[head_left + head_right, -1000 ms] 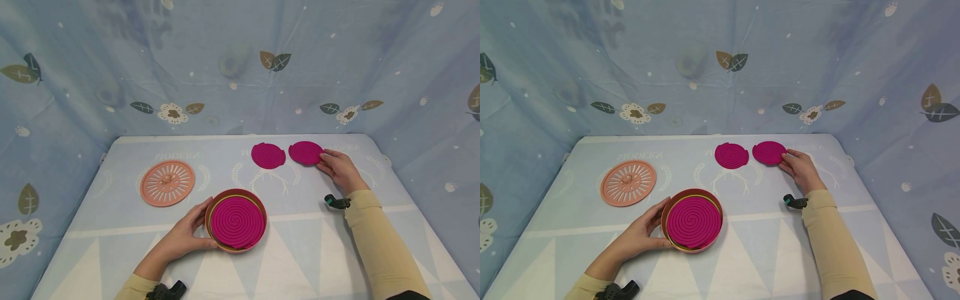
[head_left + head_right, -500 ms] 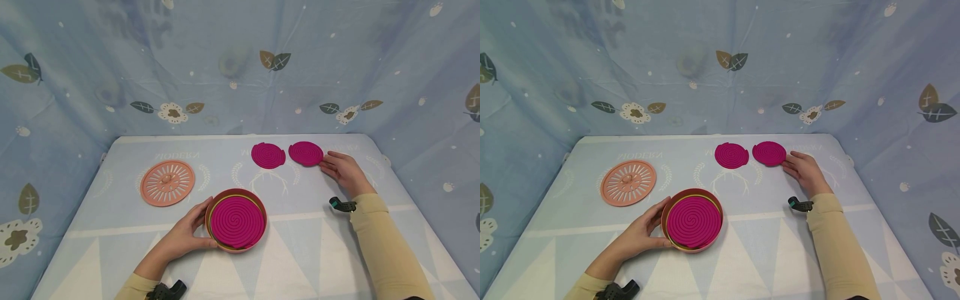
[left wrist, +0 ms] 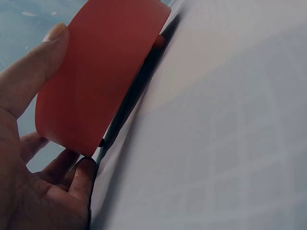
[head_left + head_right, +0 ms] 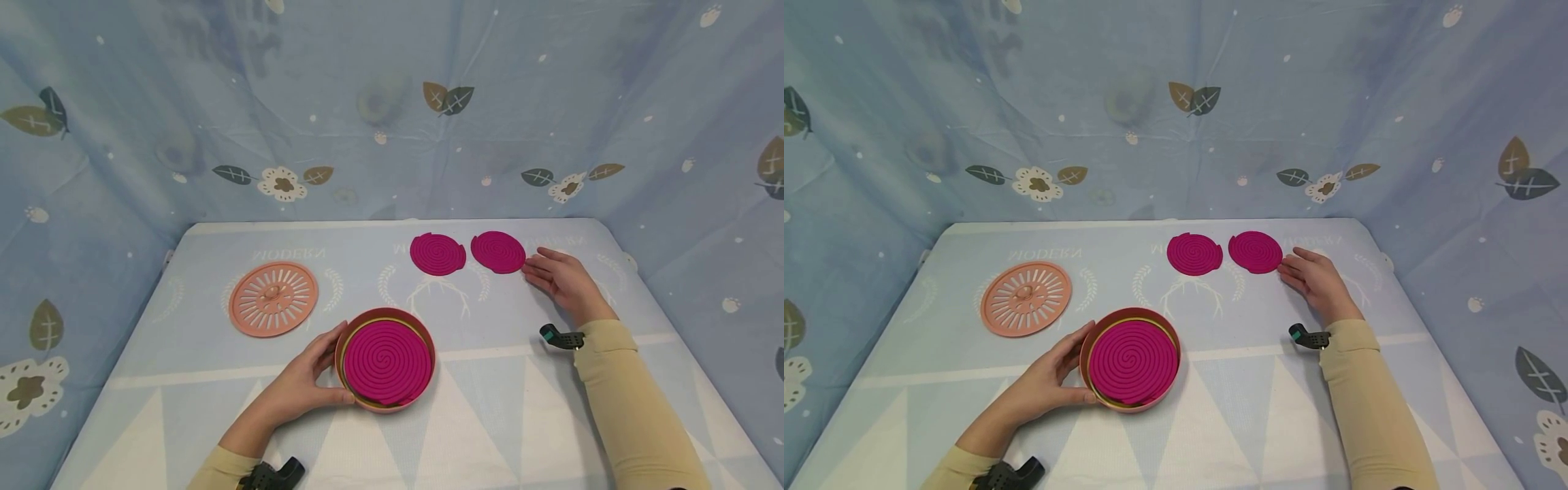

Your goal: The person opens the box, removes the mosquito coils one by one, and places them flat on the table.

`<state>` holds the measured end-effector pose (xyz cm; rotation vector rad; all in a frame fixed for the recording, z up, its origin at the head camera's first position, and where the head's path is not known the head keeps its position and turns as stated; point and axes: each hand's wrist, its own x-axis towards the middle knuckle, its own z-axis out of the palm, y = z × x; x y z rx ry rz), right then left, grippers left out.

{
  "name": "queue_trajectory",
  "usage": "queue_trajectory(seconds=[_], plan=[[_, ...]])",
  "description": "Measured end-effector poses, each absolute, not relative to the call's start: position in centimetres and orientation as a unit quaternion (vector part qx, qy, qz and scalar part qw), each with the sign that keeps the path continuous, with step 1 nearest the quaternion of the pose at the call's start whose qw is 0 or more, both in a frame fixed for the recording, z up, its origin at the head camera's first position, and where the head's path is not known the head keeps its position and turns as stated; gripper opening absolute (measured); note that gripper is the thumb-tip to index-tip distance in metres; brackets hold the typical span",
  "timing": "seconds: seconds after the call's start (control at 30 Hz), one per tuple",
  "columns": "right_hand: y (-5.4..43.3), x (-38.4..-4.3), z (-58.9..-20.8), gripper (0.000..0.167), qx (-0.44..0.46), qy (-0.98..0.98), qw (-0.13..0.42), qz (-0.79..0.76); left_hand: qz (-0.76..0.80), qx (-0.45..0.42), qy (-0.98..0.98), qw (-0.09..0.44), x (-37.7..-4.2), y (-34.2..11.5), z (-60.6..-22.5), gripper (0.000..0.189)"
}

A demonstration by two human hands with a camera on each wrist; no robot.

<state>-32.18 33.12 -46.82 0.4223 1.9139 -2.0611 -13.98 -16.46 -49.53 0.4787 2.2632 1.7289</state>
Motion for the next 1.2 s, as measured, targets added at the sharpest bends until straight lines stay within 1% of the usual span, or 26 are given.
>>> queue_trajectory(seconds=[0.27,0.67,0.83,1.07,1.2], plan=[[32.8,-32.0,-46.4,0.071,0.145,0.663,0.155,-0.718,0.597,0.168,0.774,0.129,-13.9,-16.5,-49.5,0.112],[32.7,-32.2,-46.8,0.071,0.145,0.66,0.148,-0.722,0.596,0.168,0.774,0.13,-14.0,-16.5,-49.4,0.114],[32.8,-31.9,-46.7,0.071,0.143,0.64,0.156,-0.739,0.596,0.17,0.774,0.129,-14.0,-16.5,-49.5,0.114],[32.4,-31.2,-46.1,0.074,0.132,0.646,0.151,-0.736,0.6,0.177,0.77,0.127,-14.0,-16.5,-49.5,0.113],[31.6,-30.5,-45.4,0.072,0.105,0.658,0.143,-0.732,0.597,0.173,0.773,0.126,-14.0,-16.5,-49.5,0.113]])
